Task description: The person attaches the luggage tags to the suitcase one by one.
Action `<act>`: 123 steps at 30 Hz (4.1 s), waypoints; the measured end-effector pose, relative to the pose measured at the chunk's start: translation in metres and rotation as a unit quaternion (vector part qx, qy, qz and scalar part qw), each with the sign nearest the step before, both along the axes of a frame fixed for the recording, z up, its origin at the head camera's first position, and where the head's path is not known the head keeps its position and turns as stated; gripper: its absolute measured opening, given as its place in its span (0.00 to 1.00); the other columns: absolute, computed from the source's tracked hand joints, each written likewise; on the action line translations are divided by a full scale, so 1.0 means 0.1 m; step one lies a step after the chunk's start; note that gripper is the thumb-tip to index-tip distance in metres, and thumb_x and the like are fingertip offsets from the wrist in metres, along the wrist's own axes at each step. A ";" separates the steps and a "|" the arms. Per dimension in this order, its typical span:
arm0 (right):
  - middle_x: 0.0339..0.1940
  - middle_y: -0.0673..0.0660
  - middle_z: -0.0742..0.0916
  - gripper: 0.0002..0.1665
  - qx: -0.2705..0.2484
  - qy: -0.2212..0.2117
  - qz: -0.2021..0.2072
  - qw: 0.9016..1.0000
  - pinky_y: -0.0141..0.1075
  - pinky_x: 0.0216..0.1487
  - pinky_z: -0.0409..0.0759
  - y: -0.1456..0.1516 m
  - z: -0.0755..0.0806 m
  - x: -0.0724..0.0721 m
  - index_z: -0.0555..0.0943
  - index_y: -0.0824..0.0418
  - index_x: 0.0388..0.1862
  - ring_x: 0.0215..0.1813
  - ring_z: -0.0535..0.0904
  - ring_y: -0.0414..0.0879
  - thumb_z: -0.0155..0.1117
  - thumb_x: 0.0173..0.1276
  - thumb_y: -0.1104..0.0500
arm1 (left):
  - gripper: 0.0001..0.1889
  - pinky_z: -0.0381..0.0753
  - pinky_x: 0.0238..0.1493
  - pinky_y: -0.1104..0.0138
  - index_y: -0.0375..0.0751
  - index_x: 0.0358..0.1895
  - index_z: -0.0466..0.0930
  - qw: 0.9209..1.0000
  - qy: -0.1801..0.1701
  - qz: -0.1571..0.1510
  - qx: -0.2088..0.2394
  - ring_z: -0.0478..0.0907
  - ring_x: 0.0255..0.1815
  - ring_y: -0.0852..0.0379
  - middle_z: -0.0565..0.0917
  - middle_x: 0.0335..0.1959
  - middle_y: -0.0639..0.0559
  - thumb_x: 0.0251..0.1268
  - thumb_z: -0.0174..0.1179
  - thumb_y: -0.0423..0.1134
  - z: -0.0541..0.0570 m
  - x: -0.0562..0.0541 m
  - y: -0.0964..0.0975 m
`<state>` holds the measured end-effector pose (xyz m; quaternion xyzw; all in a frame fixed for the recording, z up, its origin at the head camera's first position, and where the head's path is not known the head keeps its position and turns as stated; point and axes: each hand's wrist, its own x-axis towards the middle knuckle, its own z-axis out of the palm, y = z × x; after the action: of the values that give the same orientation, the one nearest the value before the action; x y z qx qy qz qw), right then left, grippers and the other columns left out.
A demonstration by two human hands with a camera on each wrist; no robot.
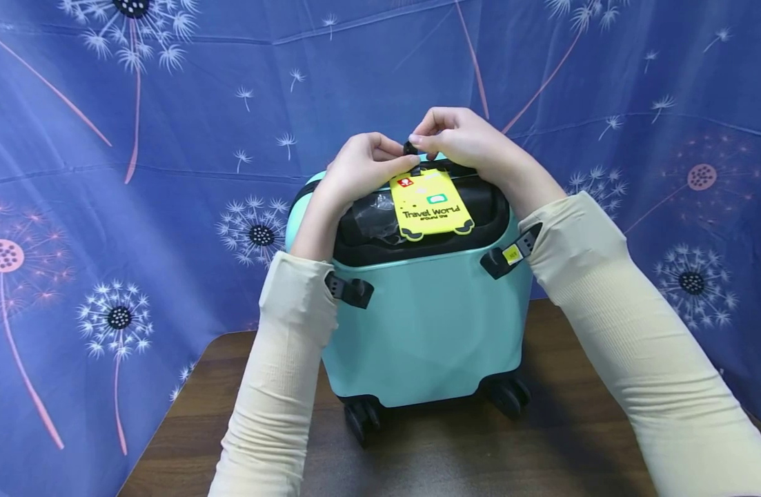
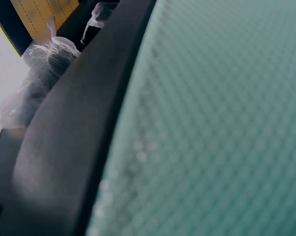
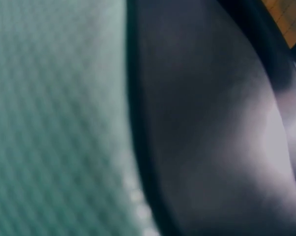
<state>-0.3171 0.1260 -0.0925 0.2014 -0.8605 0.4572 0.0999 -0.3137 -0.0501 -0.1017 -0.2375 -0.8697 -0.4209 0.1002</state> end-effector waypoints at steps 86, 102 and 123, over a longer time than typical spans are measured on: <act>0.36 0.47 0.80 0.24 -0.046 0.047 -0.046 0.997 0.35 0.47 0.70 -0.03 -0.06 -0.08 0.72 0.60 0.57 0.41 0.75 0.42 0.53 0.70 0.46 | 0.17 0.69 0.55 0.69 0.43 0.45 0.79 1.000 0.015 0.008 -0.007 0.81 0.39 0.63 0.86 0.40 0.50 0.57 0.65 0.49 -0.01 0.01 -0.01; 0.29 0.45 0.84 0.18 -0.031 0.040 -0.017 0.999 0.33 0.49 0.69 0.01 -0.08 -0.06 0.77 0.58 0.48 0.40 0.77 0.41 0.62 0.65 0.49 | 0.16 0.73 0.47 0.72 0.44 0.42 0.81 0.999 0.032 0.017 -0.002 0.81 0.38 0.65 0.87 0.38 0.52 0.55 0.67 0.49 -0.03 0.00 0.02; 0.30 0.47 0.85 0.15 -0.028 0.048 -0.052 0.997 0.32 0.43 0.73 -0.06 -0.08 -0.09 0.77 0.56 0.44 0.36 0.80 0.39 0.65 0.63 0.49 | 0.20 0.69 0.59 0.65 0.40 0.38 0.82 0.901 0.404 -0.159 -0.008 0.73 0.51 0.54 0.81 0.42 0.48 0.43 0.75 0.46 -0.59 0.36 -0.26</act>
<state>-0.3266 0.1197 -0.1003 0.1753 -0.8506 0.4655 0.1703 -0.2781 -0.0759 -0.1604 -0.5234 -0.7082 -0.2924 0.3729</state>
